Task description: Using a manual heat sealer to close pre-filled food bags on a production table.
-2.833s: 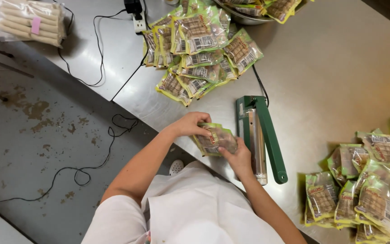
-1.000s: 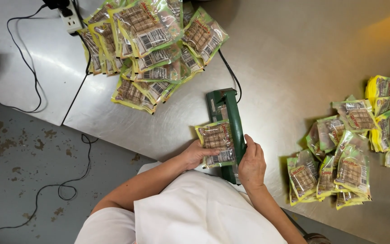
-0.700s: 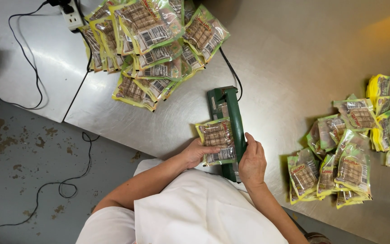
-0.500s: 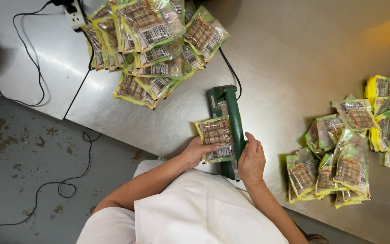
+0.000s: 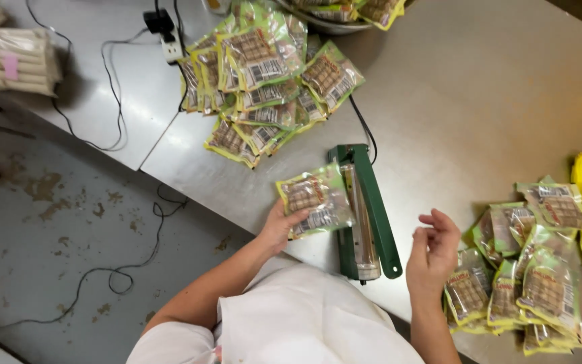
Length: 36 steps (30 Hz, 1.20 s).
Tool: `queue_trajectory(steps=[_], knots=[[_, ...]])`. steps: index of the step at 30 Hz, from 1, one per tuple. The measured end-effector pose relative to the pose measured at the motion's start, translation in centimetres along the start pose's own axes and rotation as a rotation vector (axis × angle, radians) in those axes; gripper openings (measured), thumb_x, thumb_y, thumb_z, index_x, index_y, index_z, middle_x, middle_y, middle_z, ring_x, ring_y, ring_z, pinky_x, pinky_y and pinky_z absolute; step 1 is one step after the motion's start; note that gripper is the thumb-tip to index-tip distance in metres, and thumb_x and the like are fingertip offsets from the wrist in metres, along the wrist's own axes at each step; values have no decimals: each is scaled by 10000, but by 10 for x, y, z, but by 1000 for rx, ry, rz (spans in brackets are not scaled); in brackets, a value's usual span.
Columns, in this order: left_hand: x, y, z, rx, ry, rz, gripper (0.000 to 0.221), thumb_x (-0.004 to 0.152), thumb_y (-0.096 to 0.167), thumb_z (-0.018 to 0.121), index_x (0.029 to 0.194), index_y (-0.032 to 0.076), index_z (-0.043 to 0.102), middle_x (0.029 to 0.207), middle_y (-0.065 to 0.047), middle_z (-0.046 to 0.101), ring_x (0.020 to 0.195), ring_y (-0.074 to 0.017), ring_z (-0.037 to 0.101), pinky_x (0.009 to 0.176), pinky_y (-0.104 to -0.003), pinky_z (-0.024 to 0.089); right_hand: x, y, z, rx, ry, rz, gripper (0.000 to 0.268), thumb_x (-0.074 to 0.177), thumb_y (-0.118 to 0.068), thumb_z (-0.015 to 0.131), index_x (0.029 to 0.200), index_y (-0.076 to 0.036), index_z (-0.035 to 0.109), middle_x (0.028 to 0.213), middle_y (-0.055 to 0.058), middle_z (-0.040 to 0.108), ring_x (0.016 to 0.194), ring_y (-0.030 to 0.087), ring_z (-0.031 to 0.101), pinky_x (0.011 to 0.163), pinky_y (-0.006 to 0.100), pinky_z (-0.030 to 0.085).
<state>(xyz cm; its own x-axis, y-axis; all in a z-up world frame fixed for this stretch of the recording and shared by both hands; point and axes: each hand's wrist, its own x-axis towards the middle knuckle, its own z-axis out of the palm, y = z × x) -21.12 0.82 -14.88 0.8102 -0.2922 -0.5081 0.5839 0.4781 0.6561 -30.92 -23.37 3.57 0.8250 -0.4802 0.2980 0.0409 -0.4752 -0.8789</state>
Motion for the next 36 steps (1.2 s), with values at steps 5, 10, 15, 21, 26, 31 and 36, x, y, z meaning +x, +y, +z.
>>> queue_trajectory(steps=[5, 10, 15, 21, 26, 31, 36], knots=[[0, 143, 63, 291, 99, 97, 843, 729, 234, 826, 1474, 99, 455, 1470, -138, 594, 1389, -351, 572, 1204, -576, 443, -26, 27, -16, 6, 10, 154, 278, 1014, 68, 547, 1284, 12, 581, 1174, 132, 661, 943, 168, 606, 812, 247, 550], [159, 187, 64, 659, 182, 112, 1130, 803, 337, 842, 1672, 121, 153, 1749, -103, 183, 1584, -317, 238, 1241, -498, 316, -58, 74, -24, -39, 45, 225, 234, 997, -27, 599, 1211, -82, 676, 1121, 35, 704, 848, 112, 591, 814, 252, 494], [125, 223, 111, 1335, 298, 535, 884, 1022, 292, 770, 1654, 104, 181, 954, -141, 709, 853, -340, 677, 703, -466, 515, -59, 77, -48, -188, 50, 132, 165, 964, -48, 634, 1075, -116, 735, 984, 7, 691, 735, 114, 586, 721, 261, 494], [89, 145, 60, 1342, 107, 548, 508, 945, 254, 724, 1427, 140, 608, 1351, -84, 707, 1007, -236, 758, 950, -430, 537, 2, 187, -142, -754, 221, 28, 119, 980, 34, 703, 1059, -4, 784, 933, 161, 742, 823, 268, 699, 743, 377, 602], [43, 82, 27, 1283, 153, 402, 360, 948, 235, 719, 1304, 201, 680, 949, -38, 781, 919, -177, 761, 851, -395, 560, 81, 270, -199, -984, 288, 252, 120, 1037, -108, 730, 1106, -12, 748, 1100, 162, 660, 911, 321, 627, 727, 441, 552], [9, 39, 2, 1263, 216, 294, 393, 889, 134, 767, 1277, 185, 736, 1263, -112, 757, 1106, -346, 736, 949, -469, 606, 129, 427, -246, -1265, 207, 332, 522, 917, -457, 876, 1108, -29, 644, 1109, 190, 633, 965, 469, 694, 833, 556, 582], [-14, 28, 6, 1270, 200, 265, 399, 881, 91, 728, 1251, 238, 750, 1247, -65, 764, 1115, -301, 736, 951, -433, 622, 106, 409, -270, -1102, 241, 313, 256, 974, -244, 848, 1089, -36, 751, 966, 159, 682, 887, 361, 720, 762, 439, 558]])
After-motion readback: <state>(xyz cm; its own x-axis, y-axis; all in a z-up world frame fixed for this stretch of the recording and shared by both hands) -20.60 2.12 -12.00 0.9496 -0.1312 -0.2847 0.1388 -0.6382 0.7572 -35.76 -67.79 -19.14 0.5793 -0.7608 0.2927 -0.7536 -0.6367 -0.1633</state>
